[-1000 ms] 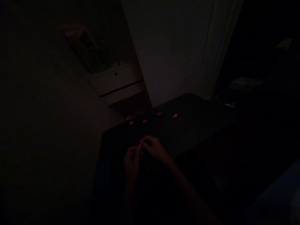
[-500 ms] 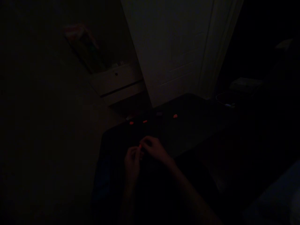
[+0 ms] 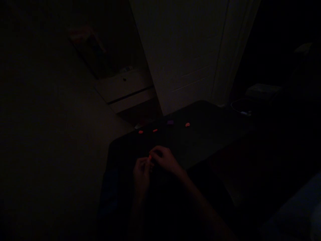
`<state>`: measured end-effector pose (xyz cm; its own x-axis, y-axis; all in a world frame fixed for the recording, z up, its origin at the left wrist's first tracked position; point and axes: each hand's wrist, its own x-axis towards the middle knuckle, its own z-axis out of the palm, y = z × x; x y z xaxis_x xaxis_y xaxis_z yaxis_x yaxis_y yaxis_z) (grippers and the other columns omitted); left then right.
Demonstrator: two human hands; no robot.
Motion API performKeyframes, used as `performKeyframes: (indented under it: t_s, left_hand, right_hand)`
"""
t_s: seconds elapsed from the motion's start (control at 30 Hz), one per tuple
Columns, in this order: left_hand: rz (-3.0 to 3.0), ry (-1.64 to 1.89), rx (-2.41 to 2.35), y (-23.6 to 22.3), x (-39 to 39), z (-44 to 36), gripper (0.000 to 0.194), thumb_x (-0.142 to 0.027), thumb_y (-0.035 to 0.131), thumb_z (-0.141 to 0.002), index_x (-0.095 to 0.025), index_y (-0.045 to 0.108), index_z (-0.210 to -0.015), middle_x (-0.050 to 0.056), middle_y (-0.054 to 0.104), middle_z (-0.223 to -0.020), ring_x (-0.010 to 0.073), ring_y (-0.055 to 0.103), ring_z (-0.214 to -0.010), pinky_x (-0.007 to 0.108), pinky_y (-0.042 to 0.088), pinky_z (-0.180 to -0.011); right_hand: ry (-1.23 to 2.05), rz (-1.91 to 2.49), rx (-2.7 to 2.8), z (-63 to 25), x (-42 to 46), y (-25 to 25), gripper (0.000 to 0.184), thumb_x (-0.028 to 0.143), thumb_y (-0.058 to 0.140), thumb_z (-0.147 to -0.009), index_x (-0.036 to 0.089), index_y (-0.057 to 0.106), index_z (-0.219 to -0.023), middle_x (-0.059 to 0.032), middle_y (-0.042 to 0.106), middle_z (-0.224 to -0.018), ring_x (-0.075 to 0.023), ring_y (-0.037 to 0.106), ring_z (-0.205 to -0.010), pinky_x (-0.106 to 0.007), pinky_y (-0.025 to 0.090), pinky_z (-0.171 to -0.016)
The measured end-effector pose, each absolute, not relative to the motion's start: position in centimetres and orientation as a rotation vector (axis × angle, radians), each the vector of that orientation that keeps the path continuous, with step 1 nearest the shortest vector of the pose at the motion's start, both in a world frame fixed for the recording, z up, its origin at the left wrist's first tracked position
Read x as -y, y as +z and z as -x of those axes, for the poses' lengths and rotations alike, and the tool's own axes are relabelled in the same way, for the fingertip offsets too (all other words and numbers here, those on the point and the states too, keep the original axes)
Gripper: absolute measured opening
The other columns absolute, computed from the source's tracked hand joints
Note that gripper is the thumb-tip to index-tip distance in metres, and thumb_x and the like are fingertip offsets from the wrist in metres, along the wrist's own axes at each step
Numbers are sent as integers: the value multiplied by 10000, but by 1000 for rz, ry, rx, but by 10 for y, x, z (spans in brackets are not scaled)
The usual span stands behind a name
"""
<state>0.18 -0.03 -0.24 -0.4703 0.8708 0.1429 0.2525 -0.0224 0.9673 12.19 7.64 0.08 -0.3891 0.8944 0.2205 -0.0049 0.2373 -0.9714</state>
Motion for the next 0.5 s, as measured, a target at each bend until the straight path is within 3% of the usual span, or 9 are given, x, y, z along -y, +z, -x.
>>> performKeyframes:
  t_s: [0.5]
  left_hand:
    - [-1133,1562,-1718,-3,0,-2,422,-596,657,-843,-184,588,-898,31,670,-715,161,639,-643,261,490,-587]
  right_hand:
    - [1265,822,1658,-124,-75,2,130,279,642,-918,179,723,-905,-41,748,-909,-191,686,-877,-299,504,-822]
